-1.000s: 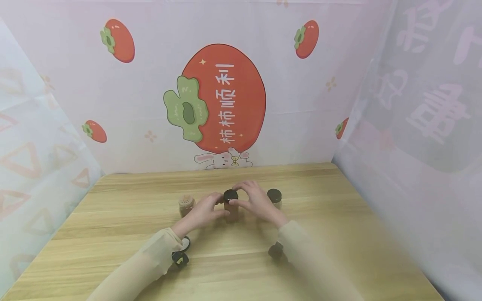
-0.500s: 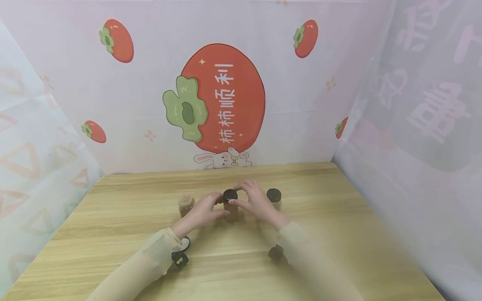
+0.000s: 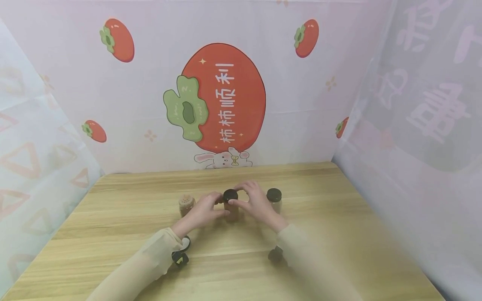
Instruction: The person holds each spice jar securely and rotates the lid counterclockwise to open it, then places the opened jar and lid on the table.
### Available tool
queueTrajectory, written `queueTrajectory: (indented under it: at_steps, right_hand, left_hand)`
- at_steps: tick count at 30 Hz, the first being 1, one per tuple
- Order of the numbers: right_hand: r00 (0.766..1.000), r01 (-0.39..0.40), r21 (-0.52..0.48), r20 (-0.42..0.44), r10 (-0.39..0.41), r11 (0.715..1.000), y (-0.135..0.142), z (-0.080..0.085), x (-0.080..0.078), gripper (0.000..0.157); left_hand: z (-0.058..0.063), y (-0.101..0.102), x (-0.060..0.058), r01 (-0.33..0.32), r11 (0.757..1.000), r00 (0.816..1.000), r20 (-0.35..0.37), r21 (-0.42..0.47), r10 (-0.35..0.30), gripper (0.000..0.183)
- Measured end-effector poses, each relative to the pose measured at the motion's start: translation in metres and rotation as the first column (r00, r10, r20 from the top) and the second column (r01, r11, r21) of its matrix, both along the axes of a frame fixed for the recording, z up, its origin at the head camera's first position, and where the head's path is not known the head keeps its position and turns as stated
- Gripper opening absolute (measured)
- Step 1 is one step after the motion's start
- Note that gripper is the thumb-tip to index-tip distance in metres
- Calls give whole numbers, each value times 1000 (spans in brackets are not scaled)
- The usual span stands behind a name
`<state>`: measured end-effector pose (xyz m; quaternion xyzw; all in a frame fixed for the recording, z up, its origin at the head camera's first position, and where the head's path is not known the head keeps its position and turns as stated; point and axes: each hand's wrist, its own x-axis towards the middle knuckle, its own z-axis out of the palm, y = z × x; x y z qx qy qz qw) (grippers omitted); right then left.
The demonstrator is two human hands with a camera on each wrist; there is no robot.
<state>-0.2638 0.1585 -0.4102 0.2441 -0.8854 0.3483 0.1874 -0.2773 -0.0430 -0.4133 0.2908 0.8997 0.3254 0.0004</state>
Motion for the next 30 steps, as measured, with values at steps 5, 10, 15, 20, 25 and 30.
queueTrajectory:
  at_steps: [5,10,15,20,25,30]
  right_hand:
    - [1000,-29,-22,-6,29,999,2,-3,-2,38]
    - [997,-69,-37,-16,69,997,4,-4,-4,38]
    - [994,-107,-38,2,107,994,6,-3,-7,36]
    - [991,-122,-17,50,123,992,8,-2,-8,36]
    - [988,-137,-5,76,137,991,10,-1,-8,36]
    - [983,-145,-7,111,145,989,10,0,-7,36]
  left_hand:
    - [0,0,0,10,1000,1000,11,5,-10,34]
    - [-2,-1,-1,11,1000,1000,11,5,-11,36]
    - [-1,-1,-2,17,1000,1000,2,9,-17,35]
    - [-1,-1,-2,21,999,1000,8,24,-21,35]
    - [-3,-2,-2,21,999,1000,11,35,-21,36]
    - [-4,-2,-3,20,999,1000,8,37,-21,36]
